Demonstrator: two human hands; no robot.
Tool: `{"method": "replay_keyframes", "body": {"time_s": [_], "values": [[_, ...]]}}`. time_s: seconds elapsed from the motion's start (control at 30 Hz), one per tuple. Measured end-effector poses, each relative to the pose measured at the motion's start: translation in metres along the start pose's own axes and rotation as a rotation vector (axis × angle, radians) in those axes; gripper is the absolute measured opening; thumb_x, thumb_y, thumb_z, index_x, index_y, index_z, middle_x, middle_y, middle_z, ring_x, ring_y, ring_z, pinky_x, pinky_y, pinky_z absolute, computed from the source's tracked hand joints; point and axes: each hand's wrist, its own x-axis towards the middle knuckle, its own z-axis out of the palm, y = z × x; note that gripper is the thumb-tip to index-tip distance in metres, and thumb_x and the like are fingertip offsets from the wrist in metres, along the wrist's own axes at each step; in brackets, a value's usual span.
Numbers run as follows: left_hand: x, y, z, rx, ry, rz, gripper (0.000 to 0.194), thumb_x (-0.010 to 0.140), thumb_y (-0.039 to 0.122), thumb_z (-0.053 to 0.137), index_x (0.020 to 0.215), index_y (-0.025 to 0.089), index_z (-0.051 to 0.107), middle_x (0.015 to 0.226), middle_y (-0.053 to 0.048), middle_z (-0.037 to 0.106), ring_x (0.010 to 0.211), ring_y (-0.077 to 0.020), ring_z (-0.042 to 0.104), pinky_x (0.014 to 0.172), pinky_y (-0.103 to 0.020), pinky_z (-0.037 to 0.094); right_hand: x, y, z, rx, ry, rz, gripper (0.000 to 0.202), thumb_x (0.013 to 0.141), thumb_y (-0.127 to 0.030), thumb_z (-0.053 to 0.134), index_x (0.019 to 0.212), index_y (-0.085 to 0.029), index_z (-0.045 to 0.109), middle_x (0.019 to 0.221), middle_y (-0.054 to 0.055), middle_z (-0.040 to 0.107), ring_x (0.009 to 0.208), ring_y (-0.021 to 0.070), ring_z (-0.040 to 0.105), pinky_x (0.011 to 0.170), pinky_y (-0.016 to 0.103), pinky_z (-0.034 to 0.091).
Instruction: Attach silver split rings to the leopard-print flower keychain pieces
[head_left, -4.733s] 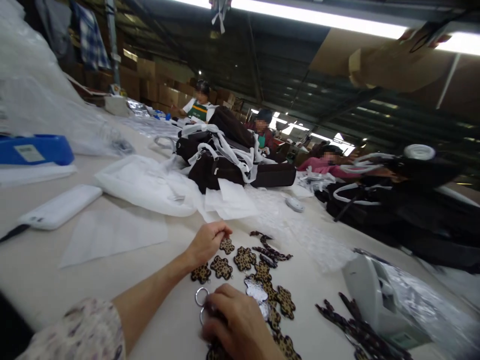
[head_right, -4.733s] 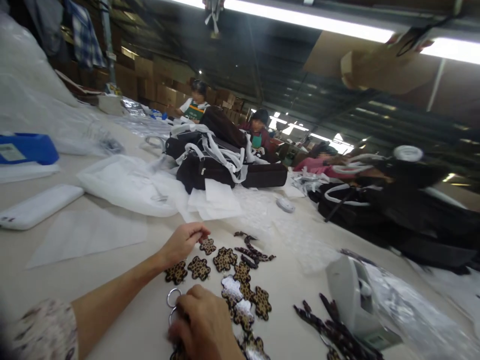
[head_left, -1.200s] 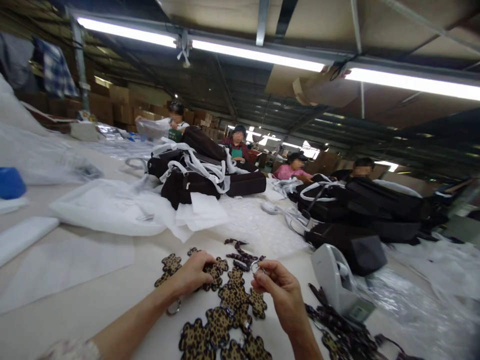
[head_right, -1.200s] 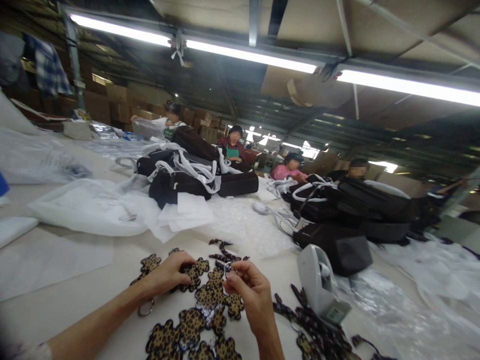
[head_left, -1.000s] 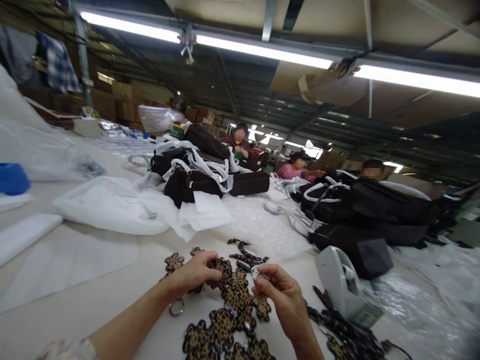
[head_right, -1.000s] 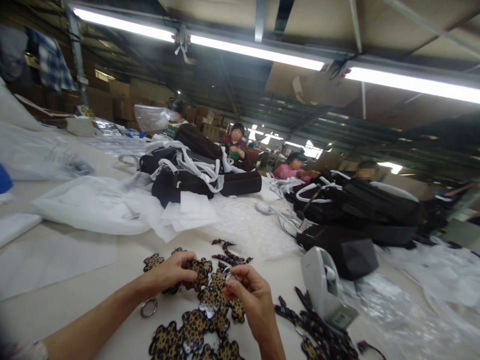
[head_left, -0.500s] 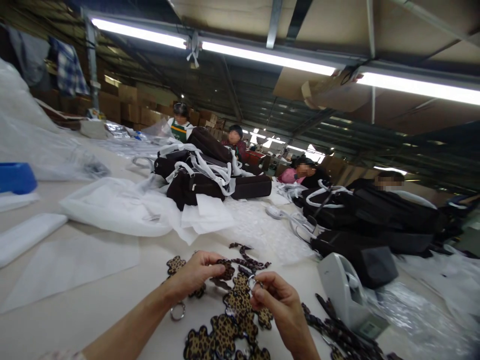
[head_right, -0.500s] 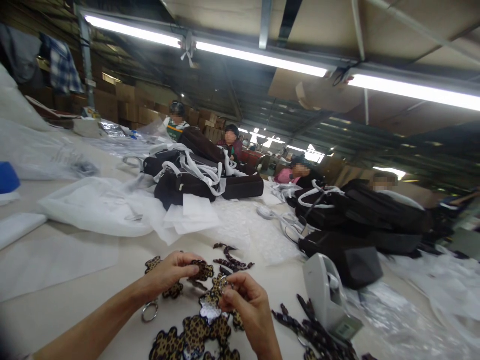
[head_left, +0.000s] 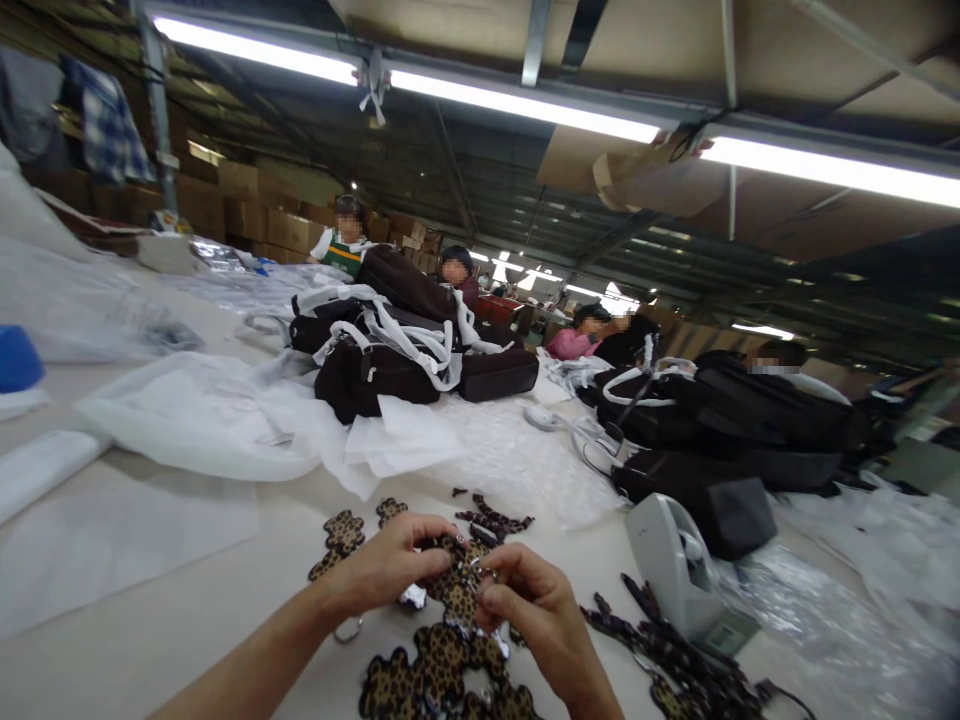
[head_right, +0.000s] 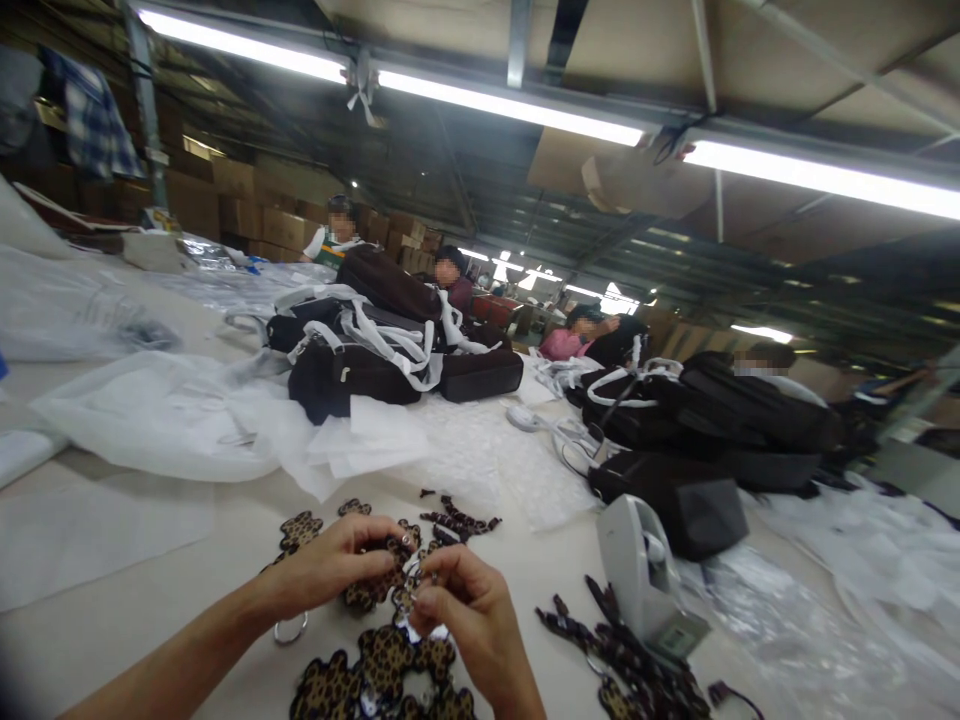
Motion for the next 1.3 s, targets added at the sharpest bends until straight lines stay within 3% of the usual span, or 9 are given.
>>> {"method": "replay_keyframes", "body": {"time_s": [0.3, 0.47, 0.6, 0.67, 0.8, 1.0, 1.2, 1.3], "values": [[-0.003, 0.002, 0.0, 0.208, -0.099, 0.072, 0.029, 0.07, 0.016, 0.051, 0.092, 0.019, 0.07, 0.084, -0.001, 0.06, 0.076, -0.0148, 0.052, 0.065, -0.022, 0.041, 0.001, 0.004, 0.005, 0.038, -0.074, 0.086, 0.022, 0.069, -0.03, 0.081, 0.081, -0.017, 0.069, 0.055, -0.005, 0.063, 0.049, 0.012, 0.064, 0.051, 0.022, 0.051], [-0.003, 0.002, 0.0, 0.24, -0.061, 0.019, 0.034, 0.069, 0.016, 0.048, 0.097, 0.018, 0.069, 0.082, -0.001, 0.061, 0.071, -0.0153, 0.053, 0.063, -0.024, 0.04, 0.001, 0.001, 0.001, 0.042, -0.066, 0.098, 0.022, 0.069, -0.03, 0.081, 0.082, -0.016, 0.069, 0.056, -0.004, 0.064, 0.05, 0.0117, 0.064, 0.05, 0.021, 0.051], [-0.001, 0.001, -0.001, 0.201, 0.011, 0.044, 0.04, 0.063, 0.013, 0.05, 0.099, 0.018, 0.067, 0.097, -0.002, 0.066, 0.091, -0.0202, 0.057, 0.08, -0.028, 0.042, 0.0, -0.001, -0.003, 0.066, -0.028, 0.084, 0.022, 0.07, -0.03, 0.081, 0.082, -0.017, 0.068, 0.057, -0.005, 0.064, 0.049, 0.0101, 0.063, 0.048, 0.018, 0.049], [-0.001, 0.0, -0.001, 0.108, 0.008, 0.025, 0.042, 0.061, 0.014, 0.052, 0.101, 0.018, 0.064, 0.098, -0.002, 0.066, 0.095, -0.0211, 0.057, 0.08, -0.029, 0.042, 0.001, -0.001, -0.002, 0.058, -0.035, 0.102, 0.023, 0.07, -0.031, 0.081, 0.082, -0.017, 0.068, 0.056, -0.004, 0.065, 0.049, 0.01, 0.063, 0.048, 0.018, 0.049], [-0.002, 0.0, -0.001, 0.028, -0.018, -0.01, 0.042, 0.06, 0.013, 0.053, 0.102, 0.018, 0.06, 0.094, -0.001, 0.064, 0.092, -0.0194, 0.057, 0.074, -0.027, 0.042, 0.003, 0.002, 0.001, 0.03, -0.081, 0.166, 0.027, 0.068, -0.033, 0.082, 0.082, -0.015, 0.067, 0.055, -0.002, 0.067, 0.048, 0.0099, 0.062, 0.049, 0.018, 0.049], [-0.003, 0.003, 0.001, 0.097, -0.034, 0.049, 0.036, 0.062, 0.011, 0.049, 0.096, 0.019, 0.06, 0.094, -0.001, 0.063, 0.091, -0.0174, 0.056, 0.072, -0.025, 0.042, 0.005, 0.006, 0.002, 0.051, -0.072, 0.158, 0.029, 0.067, -0.034, 0.083, 0.081, -0.014, 0.068, 0.055, -0.004, 0.064, 0.049, 0.0103, 0.063, 0.049, 0.019, 0.051], [0.001, -0.006, 0.006, -0.035, 0.037, -0.028, 0.03, 0.058, 0.015, 0.053, 0.086, 0.016, 0.061, 0.078, 0.001, 0.064, 0.061, -0.0109, 0.049, 0.054, -0.022, 0.034, 0.008, 0.01, 0.003, 0.075, -0.059, 0.117, 0.03, 0.066, -0.035, 0.084, 0.08, -0.014, 0.068, 0.055, -0.004, 0.063, 0.047, 0.0104, 0.062, 0.047, 0.02, 0.051], [0.003, -0.009, 0.007, -0.116, 0.112, -0.078, 0.024, 0.058, 0.02, 0.06, 0.081, 0.014, 0.065, 0.066, 0.002, 0.061, 0.058, -0.0108, 0.047, 0.053, -0.022, 0.031, 0.009, 0.012, 0.002, 0.054, -0.058, 0.11, 0.033, 0.066, -0.038, 0.083, 0.081, -0.014, 0.067, 0.053, -0.003, 0.064, 0.045, 0.0103, 0.061, 0.046, 0.019, 0.048]]}}
